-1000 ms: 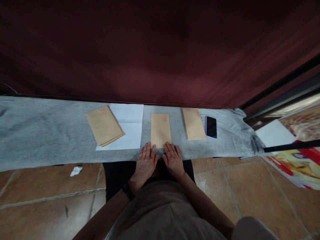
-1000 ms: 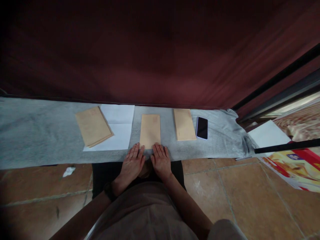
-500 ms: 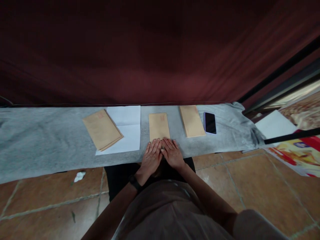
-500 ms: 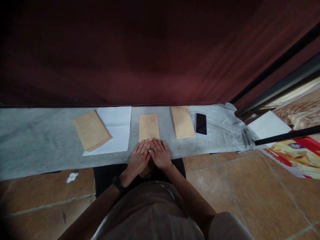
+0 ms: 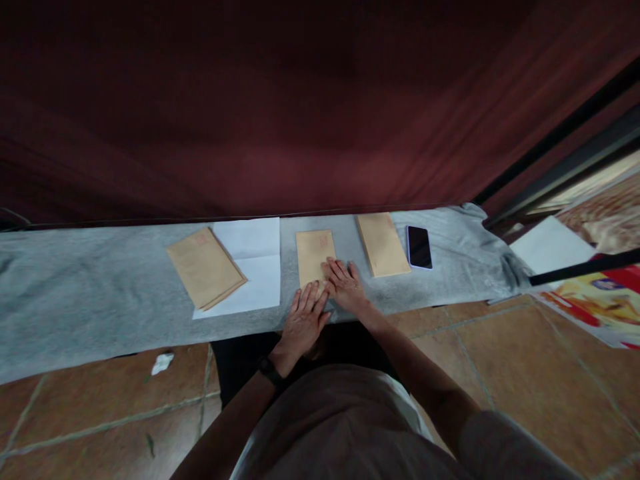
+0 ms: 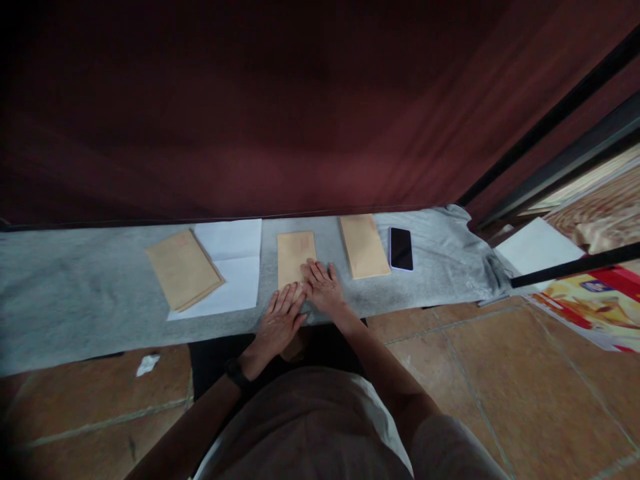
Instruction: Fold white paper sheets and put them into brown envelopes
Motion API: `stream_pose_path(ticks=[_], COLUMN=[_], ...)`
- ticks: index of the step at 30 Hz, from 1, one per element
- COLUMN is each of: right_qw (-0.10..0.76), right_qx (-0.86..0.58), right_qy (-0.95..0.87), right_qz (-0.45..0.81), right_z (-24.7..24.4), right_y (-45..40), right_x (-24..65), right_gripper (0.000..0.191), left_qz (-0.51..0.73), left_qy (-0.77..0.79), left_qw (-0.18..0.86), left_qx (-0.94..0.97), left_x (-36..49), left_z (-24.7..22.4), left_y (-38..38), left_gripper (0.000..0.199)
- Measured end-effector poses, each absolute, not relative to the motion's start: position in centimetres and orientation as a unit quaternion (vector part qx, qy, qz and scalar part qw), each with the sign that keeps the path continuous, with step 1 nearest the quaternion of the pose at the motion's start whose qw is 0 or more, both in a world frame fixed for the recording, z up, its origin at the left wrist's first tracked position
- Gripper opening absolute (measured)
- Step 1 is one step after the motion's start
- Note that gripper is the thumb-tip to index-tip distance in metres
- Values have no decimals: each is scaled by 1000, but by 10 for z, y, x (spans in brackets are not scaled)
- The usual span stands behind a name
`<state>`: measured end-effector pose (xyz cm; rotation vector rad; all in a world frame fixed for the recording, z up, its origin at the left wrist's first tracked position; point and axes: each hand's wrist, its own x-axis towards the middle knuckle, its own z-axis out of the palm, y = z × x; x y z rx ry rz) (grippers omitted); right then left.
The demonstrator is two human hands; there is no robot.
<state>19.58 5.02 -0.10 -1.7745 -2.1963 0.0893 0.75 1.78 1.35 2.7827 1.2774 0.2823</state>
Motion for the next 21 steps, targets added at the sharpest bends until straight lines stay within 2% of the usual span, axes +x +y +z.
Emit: stream_pose_path(ticks=[5,11,21], right_qw=[159,116,106], right_qx=[-577,-484,-554], right_qy=[-800,-866,-825], right_qz=[28,45,29], right_z=[2,2,4], right_y=[66,81,142], right_x=[199,199,207], right_gripper=[50,45,47], left_qz=[94,88,84], left_qy=[413,412,408], left_qw=[31,30,4], left_qx=[906,906,909], left_x=[7,6,5], left_z=[13,10,12], left_y=[19,20,21], left_gripper=[55,51,56])
